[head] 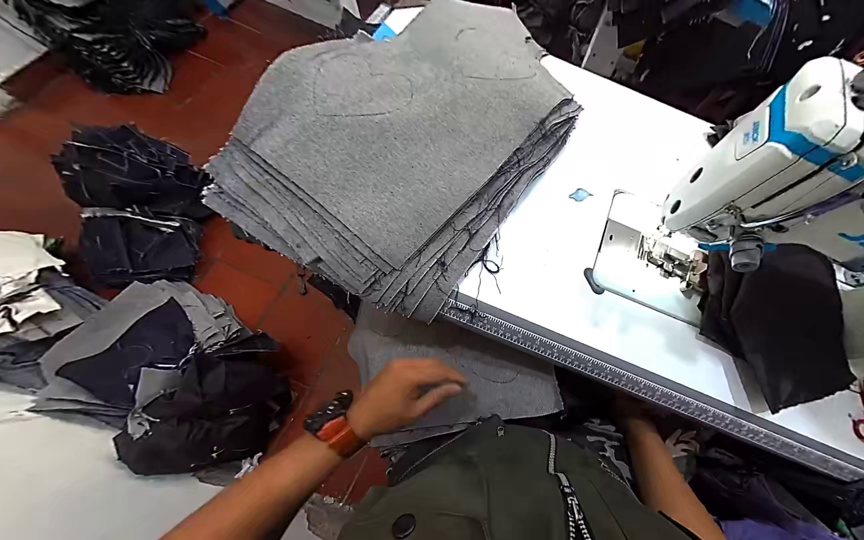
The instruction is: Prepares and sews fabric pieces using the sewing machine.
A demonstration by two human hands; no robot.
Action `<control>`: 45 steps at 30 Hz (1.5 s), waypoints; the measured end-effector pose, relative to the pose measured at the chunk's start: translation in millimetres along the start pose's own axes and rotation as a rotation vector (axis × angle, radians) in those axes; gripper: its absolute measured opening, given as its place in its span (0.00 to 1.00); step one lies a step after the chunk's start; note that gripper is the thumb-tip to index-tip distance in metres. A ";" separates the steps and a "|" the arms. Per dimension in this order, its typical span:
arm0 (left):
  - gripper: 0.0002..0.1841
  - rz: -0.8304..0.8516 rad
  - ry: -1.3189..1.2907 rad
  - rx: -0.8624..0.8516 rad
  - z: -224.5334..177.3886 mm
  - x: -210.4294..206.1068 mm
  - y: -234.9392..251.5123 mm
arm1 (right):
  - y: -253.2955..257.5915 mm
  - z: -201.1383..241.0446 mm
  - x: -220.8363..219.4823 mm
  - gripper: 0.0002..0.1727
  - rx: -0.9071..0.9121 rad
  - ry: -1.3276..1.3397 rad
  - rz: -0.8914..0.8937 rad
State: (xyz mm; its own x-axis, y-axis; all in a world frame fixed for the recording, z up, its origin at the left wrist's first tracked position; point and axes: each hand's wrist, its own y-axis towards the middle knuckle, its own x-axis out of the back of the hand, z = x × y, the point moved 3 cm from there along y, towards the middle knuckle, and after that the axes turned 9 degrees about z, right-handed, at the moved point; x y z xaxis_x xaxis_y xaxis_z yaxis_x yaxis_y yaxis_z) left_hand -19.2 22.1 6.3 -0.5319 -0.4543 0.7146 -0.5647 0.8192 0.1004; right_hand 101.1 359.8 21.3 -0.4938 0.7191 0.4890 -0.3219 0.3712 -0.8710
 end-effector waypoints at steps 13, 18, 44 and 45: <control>0.11 0.364 0.425 0.151 41.3 208.5 132.6 | 27.7 -140.7 -3.5 0.24 0.506 0.081 -0.026; 0.11 0.183 0.342 0.038 -13.0 193.7 139.0 | -70.9 -102.8 34.6 0.19 0.938 0.019 0.043; 0.21 0.425 0.394 -0.106 -64.6 5.1 255.8 | -37.3 -110.8 108.4 0.14 0.333 0.005 -1.091; 0.19 0.440 0.373 -0.200 -69.9 2.1 249.2 | -43.5 -112.9 104.6 0.10 0.357 0.015 -1.140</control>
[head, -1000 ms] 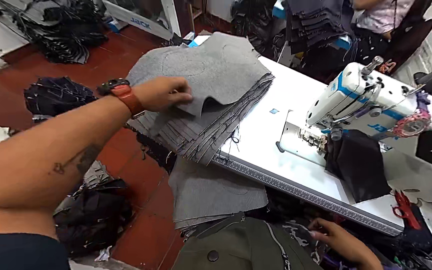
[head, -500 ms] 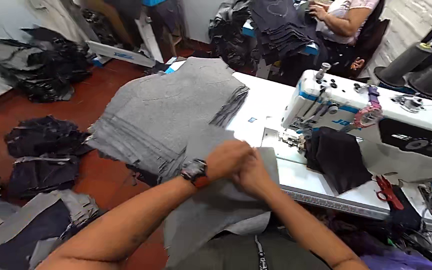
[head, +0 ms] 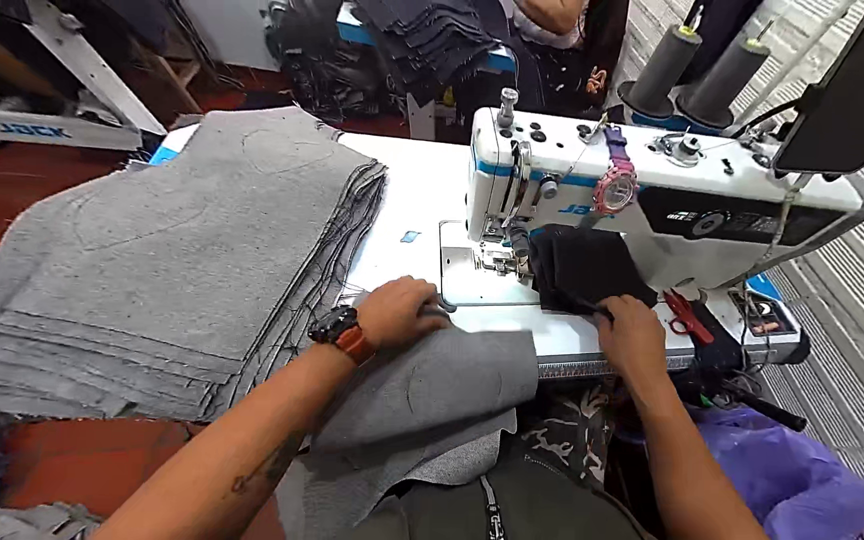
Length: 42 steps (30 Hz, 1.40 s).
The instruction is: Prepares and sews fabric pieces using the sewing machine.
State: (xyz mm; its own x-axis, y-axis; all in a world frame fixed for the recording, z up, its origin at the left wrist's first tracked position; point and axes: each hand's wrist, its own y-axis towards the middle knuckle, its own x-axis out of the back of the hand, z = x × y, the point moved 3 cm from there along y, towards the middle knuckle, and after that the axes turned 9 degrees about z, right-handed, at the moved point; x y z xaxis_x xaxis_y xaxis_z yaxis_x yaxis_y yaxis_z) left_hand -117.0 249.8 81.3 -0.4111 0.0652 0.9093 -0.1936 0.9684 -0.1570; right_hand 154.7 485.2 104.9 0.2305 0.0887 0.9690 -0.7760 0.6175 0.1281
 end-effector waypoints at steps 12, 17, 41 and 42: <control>0.23 -0.319 -0.677 0.264 -73.4 -63.9 -85.9 | -74.3 137.8 -75.3 0.17 0.788 0.987 0.188; 0.49 -0.408 -1.195 -0.073 -67.8 -43.0 -89.4 | -68.6 148.9 -84.8 0.18 0.997 1.000 0.281; 0.20 -0.451 0.065 0.250 -53.2 -58.4 -54.0 | 6.0 112.7 -0.3 0.17 0.479 0.250 0.081; 0.18 -0.407 0.039 0.268 -52.9 -53.5 -52.2 | -8.2 121.6 9.1 0.14 0.621 0.251 0.110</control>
State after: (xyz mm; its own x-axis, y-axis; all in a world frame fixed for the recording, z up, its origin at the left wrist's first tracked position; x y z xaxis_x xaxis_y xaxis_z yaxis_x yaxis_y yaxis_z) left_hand -37.7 208.5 61.3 -0.2211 -0.2921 0.9305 -0.5563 0.8214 0.1257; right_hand 91.8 385.9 138.4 0.2022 0.3504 0.9145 -0.9787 0.0378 0.2019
